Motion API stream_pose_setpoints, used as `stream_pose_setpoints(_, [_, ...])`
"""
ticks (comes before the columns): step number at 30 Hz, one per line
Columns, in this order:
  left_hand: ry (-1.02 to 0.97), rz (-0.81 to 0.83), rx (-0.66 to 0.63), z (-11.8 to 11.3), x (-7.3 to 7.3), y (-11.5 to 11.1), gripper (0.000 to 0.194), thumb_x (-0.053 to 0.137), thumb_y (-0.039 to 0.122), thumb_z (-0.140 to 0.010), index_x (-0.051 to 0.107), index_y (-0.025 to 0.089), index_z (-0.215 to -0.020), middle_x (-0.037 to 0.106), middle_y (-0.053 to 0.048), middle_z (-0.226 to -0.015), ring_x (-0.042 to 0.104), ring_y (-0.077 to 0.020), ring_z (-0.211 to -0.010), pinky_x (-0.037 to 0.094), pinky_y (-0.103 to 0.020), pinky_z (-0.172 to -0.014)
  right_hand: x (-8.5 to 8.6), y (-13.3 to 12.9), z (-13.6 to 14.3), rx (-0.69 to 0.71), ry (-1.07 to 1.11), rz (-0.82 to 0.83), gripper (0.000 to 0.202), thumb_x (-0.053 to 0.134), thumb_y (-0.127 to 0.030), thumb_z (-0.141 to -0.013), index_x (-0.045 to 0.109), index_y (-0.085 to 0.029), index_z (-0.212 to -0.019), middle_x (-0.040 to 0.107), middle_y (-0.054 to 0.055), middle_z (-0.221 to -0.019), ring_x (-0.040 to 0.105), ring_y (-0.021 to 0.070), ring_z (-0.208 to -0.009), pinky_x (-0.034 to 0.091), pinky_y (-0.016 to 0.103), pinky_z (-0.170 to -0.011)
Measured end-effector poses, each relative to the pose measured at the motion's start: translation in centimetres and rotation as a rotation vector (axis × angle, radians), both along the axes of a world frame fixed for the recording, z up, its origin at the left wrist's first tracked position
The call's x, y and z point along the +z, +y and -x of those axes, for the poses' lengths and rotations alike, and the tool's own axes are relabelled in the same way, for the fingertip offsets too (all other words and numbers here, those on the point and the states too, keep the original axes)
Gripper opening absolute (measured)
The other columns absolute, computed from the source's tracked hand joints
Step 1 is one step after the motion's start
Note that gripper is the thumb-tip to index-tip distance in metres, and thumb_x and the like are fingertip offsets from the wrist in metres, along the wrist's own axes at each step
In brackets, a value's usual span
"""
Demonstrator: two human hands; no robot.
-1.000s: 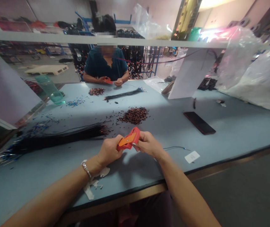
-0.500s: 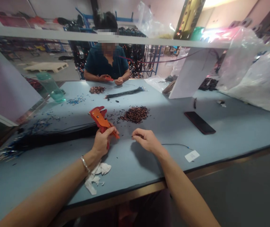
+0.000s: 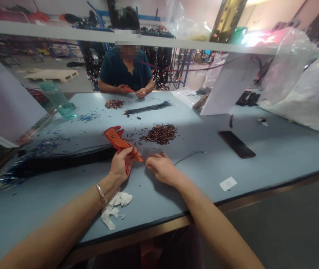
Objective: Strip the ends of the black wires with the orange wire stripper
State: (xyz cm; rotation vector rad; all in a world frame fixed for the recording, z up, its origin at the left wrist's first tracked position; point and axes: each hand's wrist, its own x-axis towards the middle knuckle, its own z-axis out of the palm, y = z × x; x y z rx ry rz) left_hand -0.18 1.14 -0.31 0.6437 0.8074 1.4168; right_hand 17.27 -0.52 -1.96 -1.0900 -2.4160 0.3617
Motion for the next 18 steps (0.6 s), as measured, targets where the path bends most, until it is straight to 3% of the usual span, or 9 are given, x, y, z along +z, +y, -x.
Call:
stream_pose_setpoints(3, [-0.008,0.018,0.007,0.1,0.0,0.1,0.03,0.071,0.024,-0.06,0.051,0.017,-0.081,0.057,0.004,-0.06,0.06,-0.0137,-0.056,0.049,-0.027,-0.058,-0.3,1.1,-1.9,-0.261,0.022,-0.053,0.015,0.042,-0.019,-0.092,0.054,-0.02,-0.084,0.066,0.011,-0.116,0.056,0.024,-0.111,0.038,0.037,-0.088])
stream_pose_setpoints(6, [-0.001,0.031,0.005,0.2,0.1,0.0,0.031,0.071,0.025,-0.059,0.051,0.017,-0.081,0.058,0.004,-0.06,0.06,-0.0141,-0.056,0.05,-0.028,-0.057,-0.3,1.4,-3.7,-0.367,0.096,-0.068,0.013,0.043,-0.021,-0.09,0.054,-0.021,-0.085,0.069,0.009,-0.101,0.061,0.0204,-0.091,0.04,0.032,-0.08])
stream_pose_setpoints(10, [0.015,0.037,-0.005,0.2,0.1,0.0,0.031,0.071,0.025,-0.06,0.051,0.017,-0.082,0.058,0.004,-0.06,0.061,-0.0146,-0.056,0.05,-0.028,-0.057,-0.5,1.4,-4.1,-0.336,0.054,-0.024,0.014,0.042,-0.023,-0.09,0.054,-0.021,-0.083,0.067,0.005,-0.077,0.059,0.0179,-0.071,0.04,0.028,-0.069])
stream_pose_setpoints(16, [0.031,-0.005,-0.096,0.0,0.1,-0.3,0.028,0.07,0.025,-0.063,0.052,0.016,-0.082,0.059,0.003,-0.063,0.06,-0.0147,-0.057,0.05,-0.029,-0.058,-0.9,1.8,-3.9,-0.328,0.134,-0.019,0.013,0.044,-0.02,-0.089,0.053,-0.021,-0.08,0.068,0.009,-0.11,0.06,0.0219,-0.103,0.043,0.032,-0.084])
stream_pose_setpoints(18, [0.036,-0.023,-0.137,0.0,0.1,-0.4,0.026,0.069,0.025,-0.064,0.052,0.016,-0.082,0.059,0.002,-0.063,0.06,-0.0149,-0.058,0.05,-0.029,-0.059,-0.7,1.6,-4.0,-0.325,0.194,-0.026,0.013,0.044,-0.02,-0.089,0.054,-0.022,-0.081,0.068,0.009,-0.112,0.061,0.0208,-0.101,0.044,0.032,-0.084])
